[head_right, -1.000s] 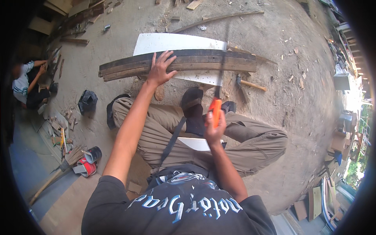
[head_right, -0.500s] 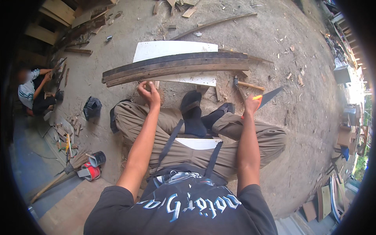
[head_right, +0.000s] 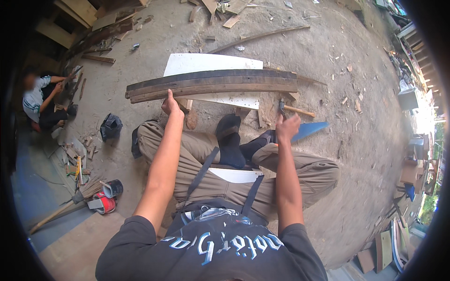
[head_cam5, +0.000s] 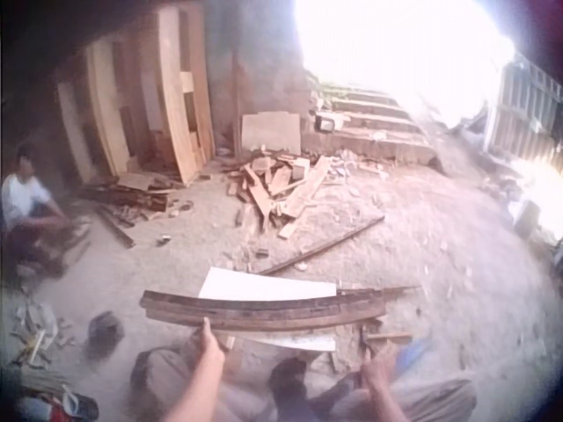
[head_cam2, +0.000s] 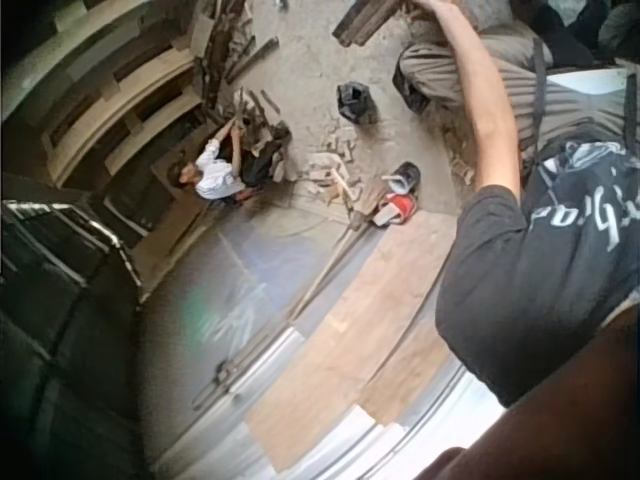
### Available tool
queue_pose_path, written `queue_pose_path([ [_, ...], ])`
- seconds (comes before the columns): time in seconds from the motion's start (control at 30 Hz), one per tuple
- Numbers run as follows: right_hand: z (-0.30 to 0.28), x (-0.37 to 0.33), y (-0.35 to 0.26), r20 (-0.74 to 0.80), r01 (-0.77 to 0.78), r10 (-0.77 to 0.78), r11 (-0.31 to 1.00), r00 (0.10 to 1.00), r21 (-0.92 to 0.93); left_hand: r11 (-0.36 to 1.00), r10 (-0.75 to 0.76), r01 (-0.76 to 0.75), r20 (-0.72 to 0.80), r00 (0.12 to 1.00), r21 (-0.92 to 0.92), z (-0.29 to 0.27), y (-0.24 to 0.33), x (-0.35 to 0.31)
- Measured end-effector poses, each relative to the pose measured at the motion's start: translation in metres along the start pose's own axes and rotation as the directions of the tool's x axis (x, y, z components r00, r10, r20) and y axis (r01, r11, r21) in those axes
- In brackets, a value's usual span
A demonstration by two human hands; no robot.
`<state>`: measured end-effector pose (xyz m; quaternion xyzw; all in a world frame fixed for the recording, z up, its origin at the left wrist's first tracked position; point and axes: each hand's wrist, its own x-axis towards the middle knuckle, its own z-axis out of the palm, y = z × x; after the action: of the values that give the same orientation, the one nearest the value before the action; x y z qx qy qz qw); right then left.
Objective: The person sits on the ground and uses a hand saw to cut a long wooden plank into smaller pieces. They position the wood on a white board, saw through it, and then inspect the cut pieces.
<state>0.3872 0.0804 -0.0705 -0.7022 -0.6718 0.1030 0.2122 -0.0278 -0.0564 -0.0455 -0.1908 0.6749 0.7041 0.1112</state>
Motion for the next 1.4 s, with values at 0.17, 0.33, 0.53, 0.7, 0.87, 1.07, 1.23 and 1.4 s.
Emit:
queue_pose_path([
  [0.17,-0.024,0.002,-0.11,-0.114,0.614,-0.606,0.752,0.787,0.241,0.995,0.03,-0.031,-0.013,0.999,-0.095,0.004,0.0,0.001],
  [0.33,-0.013,0.017,-0.177,0.105,0.79,-0.807,0.59,0.58,0.169,0.999,0.047,-0.046,-0.037,0.998,0.023,0.006,0.01,-0.001],
  [0.53,0.015,0.054,-0.205,0.406,0.875,-0.818,0.477,0.406,0.085,0.996,0.005,0.002,0.082,0.997,-0.087,0.002,0.011,0.015],
  [0.7,0.011,0.055,-0.21,0.445,0.887,-0.806,0.459,0.39,0.052,0.996,0.007,-0.002,0.063,0.998,-0.085,-0.002,0.011,0.017],
  [0.87,0.017,0.045,-0.199,0.293,0.91,-0.88,0.409,0.374,0.067,0.983,0.018,-0.01,0.044,0.999,-0.182,-0.004,0.011,0.014],
  [1.07,0.028,0.028,-0.175,0.049,0.958,-0.967,0.253,0.249,0.135,0.938,-0.267,0.28,0.091,0.959,-0.206,-0.015,0.023,0.003],
  [1.23,0.027,0.009,-0.176,0.094,0.948,-0.958,0.284,0.273,0.146,0.807,-0.334,0.389,0.201,0.921,-0.444,-0.036,0.018,0.003],
  [1.4,0.007,0.0,-0.174,0.153,0.896,-0.93,0.363,0.334,0.257,0.832,-0.239,0.335,0.261,0.935,-0.442,-0.042,0.026,-0.017],
])
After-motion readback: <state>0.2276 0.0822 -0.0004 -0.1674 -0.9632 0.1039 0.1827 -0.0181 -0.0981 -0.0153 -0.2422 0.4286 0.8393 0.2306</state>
